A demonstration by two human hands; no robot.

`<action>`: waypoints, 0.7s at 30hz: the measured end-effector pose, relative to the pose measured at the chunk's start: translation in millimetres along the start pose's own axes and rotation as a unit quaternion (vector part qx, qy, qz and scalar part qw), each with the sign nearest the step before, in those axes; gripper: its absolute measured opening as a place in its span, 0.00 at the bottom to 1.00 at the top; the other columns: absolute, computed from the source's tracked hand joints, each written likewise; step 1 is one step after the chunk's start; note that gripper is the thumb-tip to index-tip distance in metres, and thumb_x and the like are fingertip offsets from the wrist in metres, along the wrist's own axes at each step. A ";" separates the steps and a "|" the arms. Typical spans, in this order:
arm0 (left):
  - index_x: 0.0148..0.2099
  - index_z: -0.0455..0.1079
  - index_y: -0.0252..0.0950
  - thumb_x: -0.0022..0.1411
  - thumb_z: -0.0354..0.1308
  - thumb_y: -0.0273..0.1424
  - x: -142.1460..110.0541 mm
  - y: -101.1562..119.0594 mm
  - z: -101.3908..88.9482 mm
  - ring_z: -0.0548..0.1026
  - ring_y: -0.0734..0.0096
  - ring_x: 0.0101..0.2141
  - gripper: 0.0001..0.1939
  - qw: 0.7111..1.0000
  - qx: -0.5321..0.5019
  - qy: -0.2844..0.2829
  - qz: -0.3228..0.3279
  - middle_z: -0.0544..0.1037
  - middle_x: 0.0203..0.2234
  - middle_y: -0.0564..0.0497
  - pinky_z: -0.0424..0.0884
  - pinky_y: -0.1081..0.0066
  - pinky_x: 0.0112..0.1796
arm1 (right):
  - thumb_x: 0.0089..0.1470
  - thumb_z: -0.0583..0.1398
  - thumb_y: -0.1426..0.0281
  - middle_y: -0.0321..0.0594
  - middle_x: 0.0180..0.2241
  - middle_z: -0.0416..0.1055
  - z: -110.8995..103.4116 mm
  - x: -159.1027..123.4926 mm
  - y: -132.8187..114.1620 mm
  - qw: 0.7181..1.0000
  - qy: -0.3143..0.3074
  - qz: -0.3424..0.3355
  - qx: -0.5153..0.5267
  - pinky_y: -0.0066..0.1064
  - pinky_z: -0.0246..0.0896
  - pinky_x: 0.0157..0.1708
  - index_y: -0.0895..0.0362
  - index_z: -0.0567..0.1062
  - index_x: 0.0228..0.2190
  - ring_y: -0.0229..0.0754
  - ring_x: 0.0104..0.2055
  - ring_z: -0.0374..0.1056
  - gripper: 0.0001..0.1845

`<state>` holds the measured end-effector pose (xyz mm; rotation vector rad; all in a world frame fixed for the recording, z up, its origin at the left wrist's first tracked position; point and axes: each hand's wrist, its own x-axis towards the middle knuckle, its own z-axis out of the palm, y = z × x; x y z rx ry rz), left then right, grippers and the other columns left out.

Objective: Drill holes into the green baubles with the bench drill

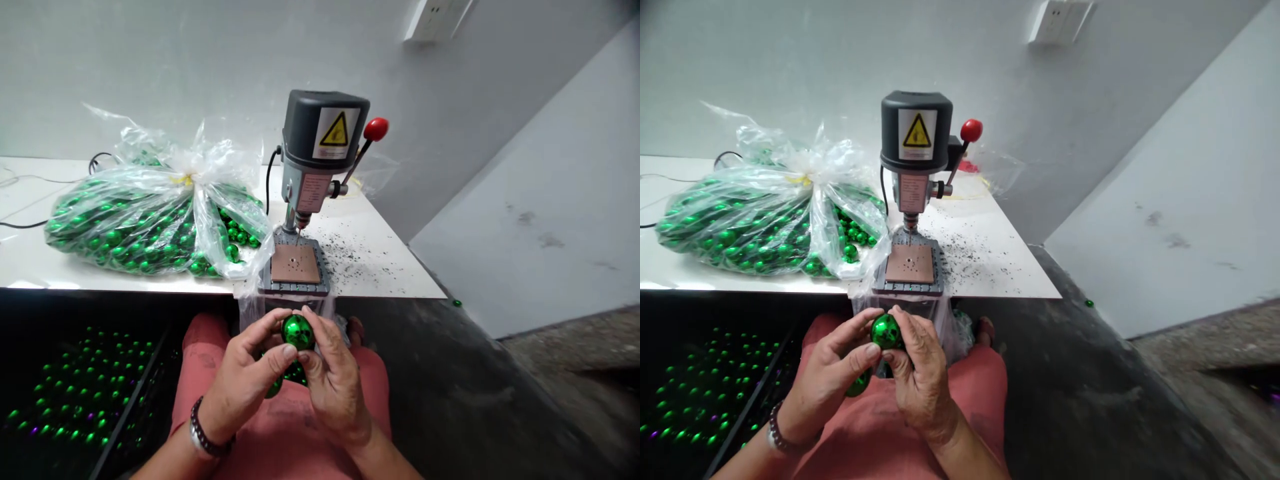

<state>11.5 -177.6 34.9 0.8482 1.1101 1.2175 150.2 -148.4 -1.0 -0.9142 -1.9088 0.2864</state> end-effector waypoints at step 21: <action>0.53 0.64 0.34 0.55 0.56 0.35 12.5 -26.1 -6.2 0.70 0.77 0.21 0.23 0.957 -0.254 -0.042 -0.134 0.74 0.28 0.48 0.64 0.78 0.22 | 0.49 0.60 0.70 0.42 0.41 0.71 9.9 -1.8 4.1 0.999 -0.013 0.041 0.020 0.31 0.66 0.43 0.55 0.66 0.48 0.37 0.44 0.67 0.22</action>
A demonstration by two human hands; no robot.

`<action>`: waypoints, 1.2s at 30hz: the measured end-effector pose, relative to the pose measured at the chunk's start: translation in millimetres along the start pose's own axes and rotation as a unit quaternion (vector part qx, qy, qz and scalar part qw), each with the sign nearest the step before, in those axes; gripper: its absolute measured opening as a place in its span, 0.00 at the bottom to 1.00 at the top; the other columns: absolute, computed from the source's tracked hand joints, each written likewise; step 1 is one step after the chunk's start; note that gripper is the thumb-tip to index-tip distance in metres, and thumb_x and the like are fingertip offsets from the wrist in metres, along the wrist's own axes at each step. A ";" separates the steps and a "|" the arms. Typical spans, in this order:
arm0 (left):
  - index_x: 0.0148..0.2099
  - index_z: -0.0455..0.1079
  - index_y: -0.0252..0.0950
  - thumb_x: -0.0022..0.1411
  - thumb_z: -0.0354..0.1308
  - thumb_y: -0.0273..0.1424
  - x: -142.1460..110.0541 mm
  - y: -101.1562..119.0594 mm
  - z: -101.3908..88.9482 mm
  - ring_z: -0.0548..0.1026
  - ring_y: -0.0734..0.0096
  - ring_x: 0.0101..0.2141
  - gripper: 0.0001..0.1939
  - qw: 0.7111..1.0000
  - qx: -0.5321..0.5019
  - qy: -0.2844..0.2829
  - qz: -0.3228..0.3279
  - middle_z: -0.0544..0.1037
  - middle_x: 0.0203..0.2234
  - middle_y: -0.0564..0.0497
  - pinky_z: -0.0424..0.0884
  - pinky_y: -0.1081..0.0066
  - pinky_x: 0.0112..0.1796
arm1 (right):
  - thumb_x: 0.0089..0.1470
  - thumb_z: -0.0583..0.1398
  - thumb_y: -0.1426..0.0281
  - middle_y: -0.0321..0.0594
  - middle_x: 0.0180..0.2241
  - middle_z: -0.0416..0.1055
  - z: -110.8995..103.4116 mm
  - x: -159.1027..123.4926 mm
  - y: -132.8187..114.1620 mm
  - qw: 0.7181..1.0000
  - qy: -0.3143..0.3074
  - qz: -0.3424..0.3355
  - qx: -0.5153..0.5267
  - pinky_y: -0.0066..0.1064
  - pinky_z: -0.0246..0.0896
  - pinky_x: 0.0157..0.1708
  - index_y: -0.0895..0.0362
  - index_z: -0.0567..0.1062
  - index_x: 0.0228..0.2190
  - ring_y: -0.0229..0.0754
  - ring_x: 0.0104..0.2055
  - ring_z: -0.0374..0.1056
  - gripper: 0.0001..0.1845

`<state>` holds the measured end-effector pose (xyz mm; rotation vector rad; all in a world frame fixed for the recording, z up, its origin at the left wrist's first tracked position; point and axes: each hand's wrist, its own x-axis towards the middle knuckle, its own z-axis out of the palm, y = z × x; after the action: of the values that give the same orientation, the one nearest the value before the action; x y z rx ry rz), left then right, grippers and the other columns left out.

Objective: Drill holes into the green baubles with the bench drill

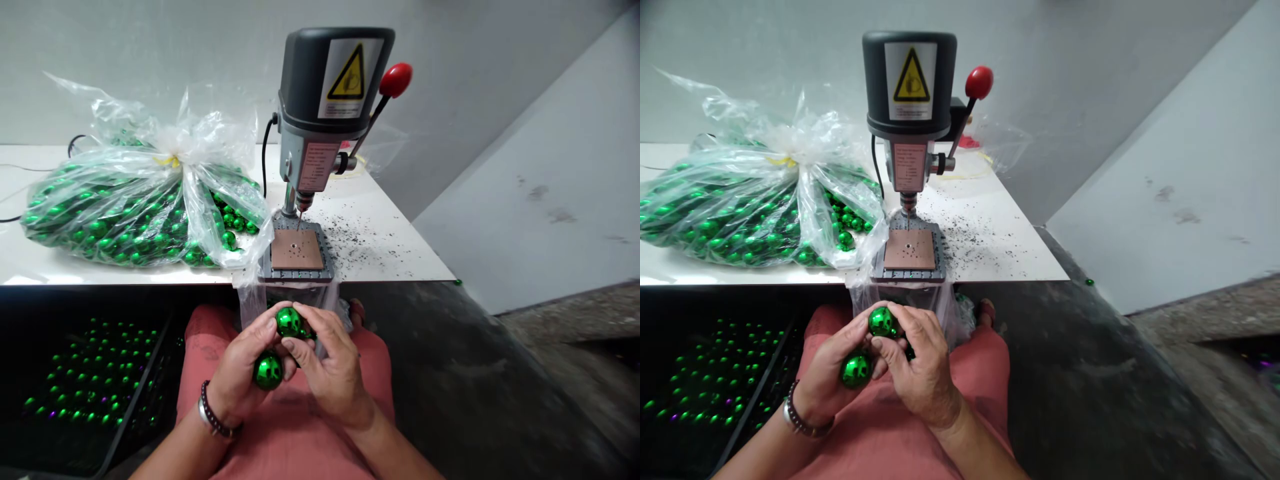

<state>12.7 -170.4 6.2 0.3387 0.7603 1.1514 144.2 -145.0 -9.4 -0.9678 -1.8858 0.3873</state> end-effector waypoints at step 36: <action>0.43 0.71 0.33 0.53 0.59 0.28 21.2 -0.5 -27.9 0.75 0.71 0.28 0.13 0.982 0.016 0.184 -0.034 0.74 0.33 0.48 0.67 0.77 0.22 | 0.53 0.55 0.67 0.45 0.46 0.67 -14.7 -26.1 28.3 0.986 -0.011 0.159 0.050 0.33 0.65 0.46 0.56 0.61 0.50 0.39 0.47 0.67 0.22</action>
<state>-2.1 -155.1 -21.6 0.1242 1.1074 1.1509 176.0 -148.8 -35.4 -1.2029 -1.7135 0.6784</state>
